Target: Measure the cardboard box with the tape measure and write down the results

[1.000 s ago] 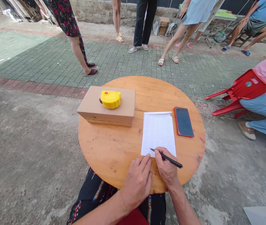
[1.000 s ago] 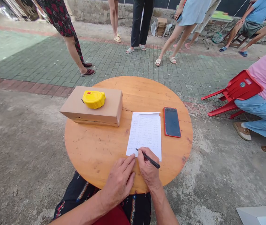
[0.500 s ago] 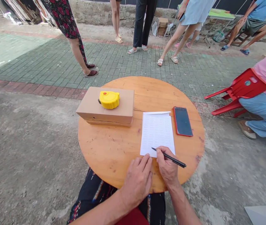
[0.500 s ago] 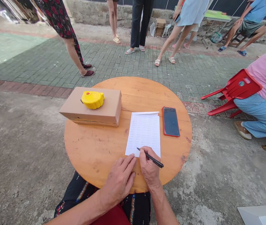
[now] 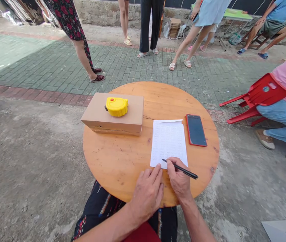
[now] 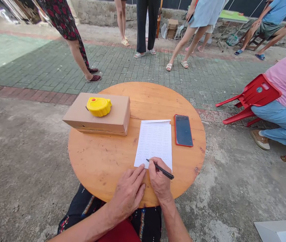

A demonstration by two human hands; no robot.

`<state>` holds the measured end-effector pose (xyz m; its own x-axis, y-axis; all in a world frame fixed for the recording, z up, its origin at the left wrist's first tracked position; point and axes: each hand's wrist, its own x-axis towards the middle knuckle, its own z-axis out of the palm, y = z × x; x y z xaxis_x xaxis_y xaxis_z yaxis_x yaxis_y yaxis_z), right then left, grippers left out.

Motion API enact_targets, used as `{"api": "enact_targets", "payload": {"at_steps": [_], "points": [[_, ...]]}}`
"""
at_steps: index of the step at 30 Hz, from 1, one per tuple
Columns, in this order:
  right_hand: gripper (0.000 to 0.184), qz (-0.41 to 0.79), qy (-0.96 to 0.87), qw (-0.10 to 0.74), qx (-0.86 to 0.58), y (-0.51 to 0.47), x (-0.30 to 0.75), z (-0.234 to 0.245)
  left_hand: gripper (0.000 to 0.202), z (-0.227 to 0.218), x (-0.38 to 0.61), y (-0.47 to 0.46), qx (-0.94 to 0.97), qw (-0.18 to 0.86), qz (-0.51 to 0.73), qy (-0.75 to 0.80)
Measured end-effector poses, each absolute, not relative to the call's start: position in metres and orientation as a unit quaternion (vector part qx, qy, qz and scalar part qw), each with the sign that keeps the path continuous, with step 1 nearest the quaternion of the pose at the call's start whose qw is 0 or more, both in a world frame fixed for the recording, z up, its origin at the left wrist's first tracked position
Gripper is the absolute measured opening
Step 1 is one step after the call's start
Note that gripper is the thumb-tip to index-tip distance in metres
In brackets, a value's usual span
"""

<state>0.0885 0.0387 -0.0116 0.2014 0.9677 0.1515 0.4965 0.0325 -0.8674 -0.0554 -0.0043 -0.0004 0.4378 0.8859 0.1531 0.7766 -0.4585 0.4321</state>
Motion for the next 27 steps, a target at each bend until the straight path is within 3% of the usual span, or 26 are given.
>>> {"api": "enact_targets", "payload": {"at_steps": [27], "points": [[0.02, 0.242, -0.599, 0.42, -0.637, 0.04, 0.0873, -0.0075, 0.043, 0.003, -0.0562, -0.0015, 0.827, 0.169, 0.187, 0.502]]}}
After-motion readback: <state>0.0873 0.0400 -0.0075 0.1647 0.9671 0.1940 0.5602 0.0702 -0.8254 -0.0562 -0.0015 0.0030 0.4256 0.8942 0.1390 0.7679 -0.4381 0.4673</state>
